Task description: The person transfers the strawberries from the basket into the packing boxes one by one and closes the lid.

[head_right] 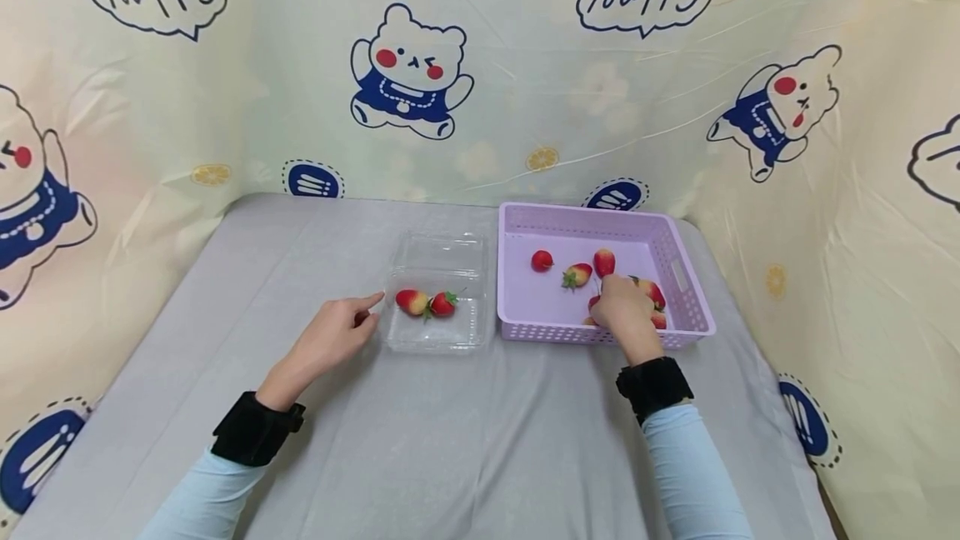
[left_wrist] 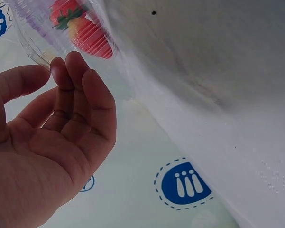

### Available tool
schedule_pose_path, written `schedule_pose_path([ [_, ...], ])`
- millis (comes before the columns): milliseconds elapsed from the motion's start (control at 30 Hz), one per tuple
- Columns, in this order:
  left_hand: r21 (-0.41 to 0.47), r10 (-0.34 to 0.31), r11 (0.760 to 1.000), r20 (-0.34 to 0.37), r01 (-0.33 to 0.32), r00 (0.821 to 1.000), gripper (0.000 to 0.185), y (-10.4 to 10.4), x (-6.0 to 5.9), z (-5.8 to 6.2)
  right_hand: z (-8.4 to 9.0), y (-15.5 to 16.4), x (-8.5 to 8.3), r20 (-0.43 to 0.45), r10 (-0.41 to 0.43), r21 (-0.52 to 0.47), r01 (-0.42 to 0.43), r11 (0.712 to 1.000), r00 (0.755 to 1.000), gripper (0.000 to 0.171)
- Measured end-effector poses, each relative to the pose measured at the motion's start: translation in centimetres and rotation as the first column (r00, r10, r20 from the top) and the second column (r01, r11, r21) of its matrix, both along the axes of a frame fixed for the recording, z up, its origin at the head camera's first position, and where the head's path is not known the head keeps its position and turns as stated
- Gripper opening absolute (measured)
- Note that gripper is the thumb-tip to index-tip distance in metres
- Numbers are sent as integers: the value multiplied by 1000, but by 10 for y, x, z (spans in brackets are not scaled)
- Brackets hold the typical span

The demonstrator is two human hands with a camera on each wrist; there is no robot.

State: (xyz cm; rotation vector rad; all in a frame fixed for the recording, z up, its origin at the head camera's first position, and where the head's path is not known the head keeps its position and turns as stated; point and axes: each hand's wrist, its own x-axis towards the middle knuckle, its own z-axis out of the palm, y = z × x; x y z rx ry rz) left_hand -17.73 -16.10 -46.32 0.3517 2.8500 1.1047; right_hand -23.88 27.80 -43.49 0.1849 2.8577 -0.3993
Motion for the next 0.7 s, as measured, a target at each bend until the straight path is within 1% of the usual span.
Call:
schedule_pose_path([
  [100, 5, -4, 1000, 3, 4, 1000, 45, 0, 1, 0, 0, 0, 0, 11, 4, -7, -3, 1000, 1000, 34],
  [333, -2, 6, 1000, 5, -6, 1000, 45, 0, 0, 0, 0, -2, -1, -12, 11, -4, -11, 1000, 1000, 28],
  [500, -1, 3, 1000, 8, -3, 1000, 45, 1, 0, 0, -1, -4, -1, -12, 17, -25, -17, 1000, 1000, 32],
  [700, 0, 1, 1000, -1, -1, 1000, 45, 1, 1, 1, 0, -6, 1, -3, -2, -42, 2, 999, 1000, 40],
])
